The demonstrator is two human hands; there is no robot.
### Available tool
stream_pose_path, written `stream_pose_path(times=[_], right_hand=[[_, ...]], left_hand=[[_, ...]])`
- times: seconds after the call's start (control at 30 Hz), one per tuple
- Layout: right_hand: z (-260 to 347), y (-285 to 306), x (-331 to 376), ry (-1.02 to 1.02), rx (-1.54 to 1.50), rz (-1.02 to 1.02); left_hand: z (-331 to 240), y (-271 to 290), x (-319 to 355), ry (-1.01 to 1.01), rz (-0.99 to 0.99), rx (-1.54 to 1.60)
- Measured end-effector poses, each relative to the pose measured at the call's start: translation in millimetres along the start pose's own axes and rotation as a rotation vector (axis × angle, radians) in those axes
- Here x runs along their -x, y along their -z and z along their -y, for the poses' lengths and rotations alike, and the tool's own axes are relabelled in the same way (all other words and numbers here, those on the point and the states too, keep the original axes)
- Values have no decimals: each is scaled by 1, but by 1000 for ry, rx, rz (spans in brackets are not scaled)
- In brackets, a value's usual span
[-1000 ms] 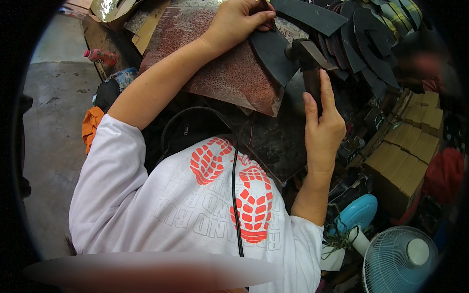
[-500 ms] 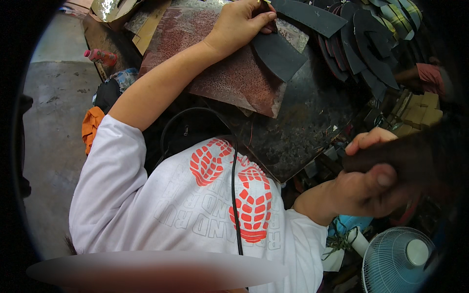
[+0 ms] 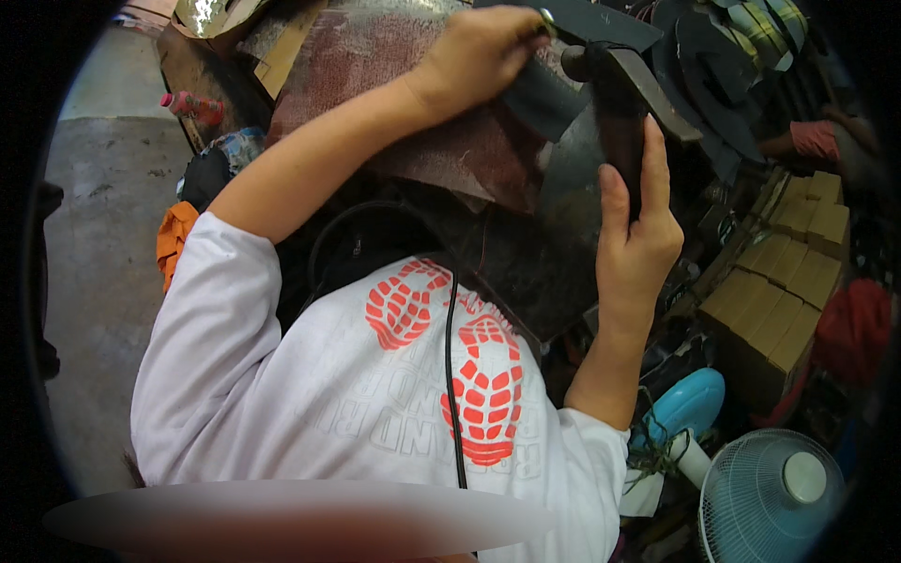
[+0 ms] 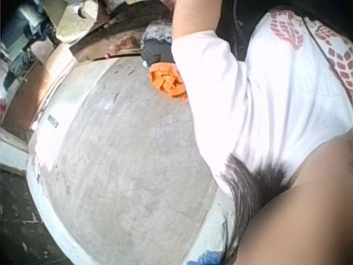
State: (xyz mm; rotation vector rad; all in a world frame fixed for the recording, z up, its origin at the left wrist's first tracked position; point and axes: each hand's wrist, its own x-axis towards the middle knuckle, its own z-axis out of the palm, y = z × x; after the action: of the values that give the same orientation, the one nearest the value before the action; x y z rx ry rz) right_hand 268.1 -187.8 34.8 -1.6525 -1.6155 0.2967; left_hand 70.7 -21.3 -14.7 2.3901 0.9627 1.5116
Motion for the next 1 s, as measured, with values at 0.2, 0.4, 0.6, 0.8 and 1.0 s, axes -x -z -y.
stream_pose_path(times=[0.2, 0.4, 0.6, 0.8, 1.0], right_hand=[[9, -5, 10, -72, 172, 129], [-9, -12, 18, -154, 156, 153], [10, 19, 9, -88, 42, 68], [86, 52, -23, 439, -197, -412], [9, 1, -5, -236, -120, 73]], left_hand=[[21, 2, -6, 731, 56, 693], [21, 3, -4, 642, 137, 607], [19, -2, -4, 417, 119, 307], [10, -5, -8, -46, -8, 10], [0, -1, -2, -59, 42, -25]])
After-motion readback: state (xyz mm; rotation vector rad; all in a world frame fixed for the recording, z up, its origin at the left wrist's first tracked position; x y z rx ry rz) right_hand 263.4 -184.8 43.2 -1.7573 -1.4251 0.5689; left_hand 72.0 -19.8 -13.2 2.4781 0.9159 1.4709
